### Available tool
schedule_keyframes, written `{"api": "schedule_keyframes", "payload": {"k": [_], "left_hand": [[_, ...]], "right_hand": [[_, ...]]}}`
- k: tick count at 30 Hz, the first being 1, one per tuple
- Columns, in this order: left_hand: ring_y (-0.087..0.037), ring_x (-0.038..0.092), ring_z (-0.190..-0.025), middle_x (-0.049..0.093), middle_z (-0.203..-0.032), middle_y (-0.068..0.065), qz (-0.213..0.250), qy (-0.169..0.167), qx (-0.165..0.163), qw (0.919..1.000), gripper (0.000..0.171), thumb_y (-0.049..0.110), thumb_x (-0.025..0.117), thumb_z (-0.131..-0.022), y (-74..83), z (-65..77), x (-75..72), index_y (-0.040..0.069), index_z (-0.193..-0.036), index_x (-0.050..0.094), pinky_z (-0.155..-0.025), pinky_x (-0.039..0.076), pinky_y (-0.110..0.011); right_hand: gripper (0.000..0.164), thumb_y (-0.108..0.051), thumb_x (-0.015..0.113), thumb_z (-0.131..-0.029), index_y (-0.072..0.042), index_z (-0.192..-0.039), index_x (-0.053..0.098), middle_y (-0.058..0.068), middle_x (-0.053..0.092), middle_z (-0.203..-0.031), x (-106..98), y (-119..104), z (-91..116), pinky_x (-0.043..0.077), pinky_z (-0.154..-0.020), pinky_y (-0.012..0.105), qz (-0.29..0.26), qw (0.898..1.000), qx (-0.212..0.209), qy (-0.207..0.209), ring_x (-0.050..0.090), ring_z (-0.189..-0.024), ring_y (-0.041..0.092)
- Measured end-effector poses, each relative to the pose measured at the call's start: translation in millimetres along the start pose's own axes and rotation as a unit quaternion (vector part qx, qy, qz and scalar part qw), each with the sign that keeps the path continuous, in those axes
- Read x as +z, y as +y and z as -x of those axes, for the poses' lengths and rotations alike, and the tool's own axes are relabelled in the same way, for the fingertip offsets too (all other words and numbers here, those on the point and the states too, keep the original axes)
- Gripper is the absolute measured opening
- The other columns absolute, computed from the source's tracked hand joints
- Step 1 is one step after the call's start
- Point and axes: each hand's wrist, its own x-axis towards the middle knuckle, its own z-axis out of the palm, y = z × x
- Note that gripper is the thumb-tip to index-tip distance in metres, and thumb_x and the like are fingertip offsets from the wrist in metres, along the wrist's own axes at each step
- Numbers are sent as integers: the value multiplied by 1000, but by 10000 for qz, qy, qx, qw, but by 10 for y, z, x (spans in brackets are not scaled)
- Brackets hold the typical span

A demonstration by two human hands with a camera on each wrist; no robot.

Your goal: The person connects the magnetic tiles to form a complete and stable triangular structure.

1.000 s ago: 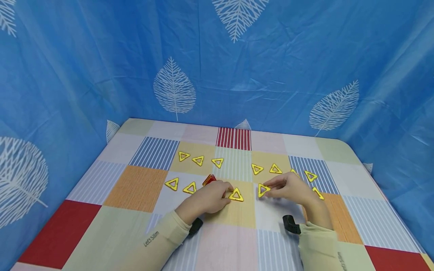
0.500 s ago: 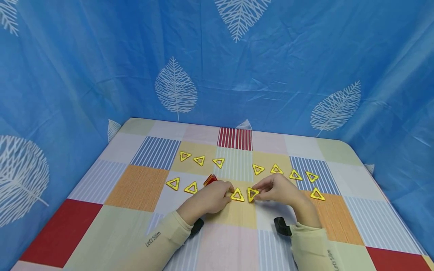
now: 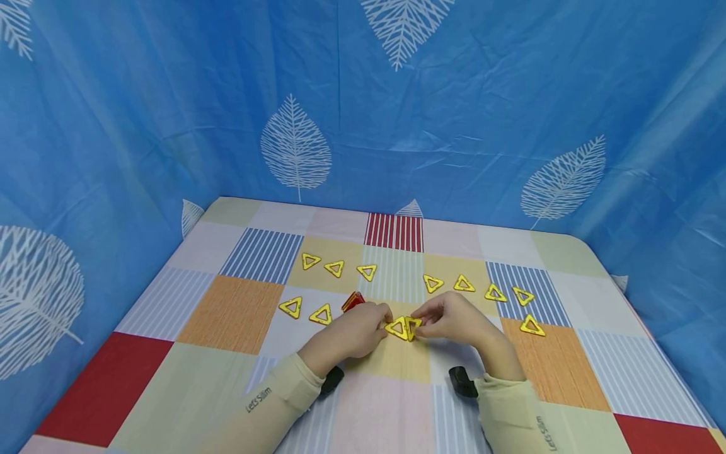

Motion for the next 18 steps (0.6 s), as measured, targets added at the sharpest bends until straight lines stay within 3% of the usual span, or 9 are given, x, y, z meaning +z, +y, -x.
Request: {"api": "schedule_keyframes", "payload": {"k": [9,18], "left_hand": [[-11,56,-88,63,-100,0,56,54,77,9999,14,17,69,-97,3,23,-15,11,-109,64,-82,50,-33],[-11,53,-78,59,-90,3,70,68,48,9999,13,20,72,-95,-5,22,-8,11,-102,64,-74,49,-29]], "right_hand": [[29,-3,85,-77,2,-105,76,1,72,-82,85,-6,-56,56,-67,28,-173,9996,-222,-90,67,-76,18],[42,-4,93,-68,0,-105,74,1,70,-86,125,21,-95,56,-69,29,-100,9996,-240,-109,65,-79,18]]}}
